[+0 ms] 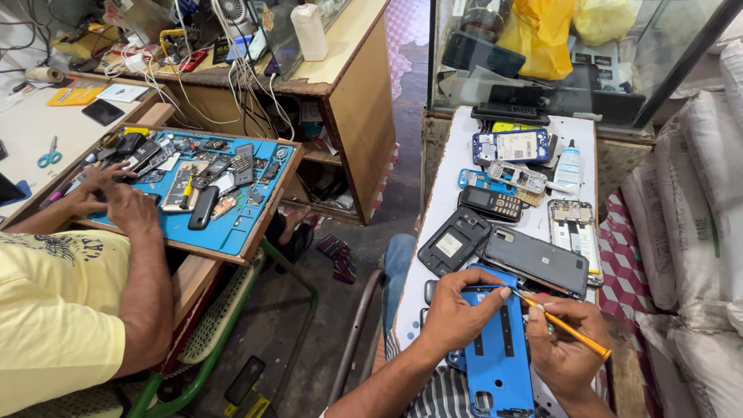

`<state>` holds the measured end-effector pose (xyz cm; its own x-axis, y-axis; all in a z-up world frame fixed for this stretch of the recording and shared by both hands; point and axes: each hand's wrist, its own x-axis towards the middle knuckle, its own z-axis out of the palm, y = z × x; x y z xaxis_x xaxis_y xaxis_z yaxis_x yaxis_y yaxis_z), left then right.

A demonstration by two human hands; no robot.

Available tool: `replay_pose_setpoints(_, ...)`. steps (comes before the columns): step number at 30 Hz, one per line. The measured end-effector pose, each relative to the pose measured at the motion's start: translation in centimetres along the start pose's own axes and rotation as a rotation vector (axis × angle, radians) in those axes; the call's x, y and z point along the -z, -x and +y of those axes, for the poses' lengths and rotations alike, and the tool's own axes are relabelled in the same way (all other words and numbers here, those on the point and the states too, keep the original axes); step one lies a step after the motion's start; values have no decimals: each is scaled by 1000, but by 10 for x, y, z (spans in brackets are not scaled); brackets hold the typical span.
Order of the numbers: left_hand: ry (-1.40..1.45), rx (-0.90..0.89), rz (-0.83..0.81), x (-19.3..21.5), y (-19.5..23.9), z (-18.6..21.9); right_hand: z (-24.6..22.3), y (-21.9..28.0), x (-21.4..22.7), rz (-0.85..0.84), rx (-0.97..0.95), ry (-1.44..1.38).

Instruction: The person uses a yellow-handled screwdriver to pry and adjust the internal components of a blue mobile phone back cover. They repeatedly work on the top edge of the device, manipulating small parts within the casing while holding the phone steady with their other hand.

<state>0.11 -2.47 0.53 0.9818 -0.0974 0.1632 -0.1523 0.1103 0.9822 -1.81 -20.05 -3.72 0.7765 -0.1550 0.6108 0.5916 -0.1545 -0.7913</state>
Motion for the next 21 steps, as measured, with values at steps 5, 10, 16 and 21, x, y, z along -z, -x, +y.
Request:
replay_pose_setpoints(5,138,19,-66,3,-4,-9,3,1,2,0,8,14)
replay_pose_setpoints(10,152,22,-62,3,-5,-15,8,3,3,-24,-68,-81)
replay_pose_setpoints(16,179,77,-63,3,-5,-14,10,3,3,-26,-93,-137)
replay_pose_setpoints(21,194,80,-75,3,-5,-13,11,3,4,-28,-108,-153)
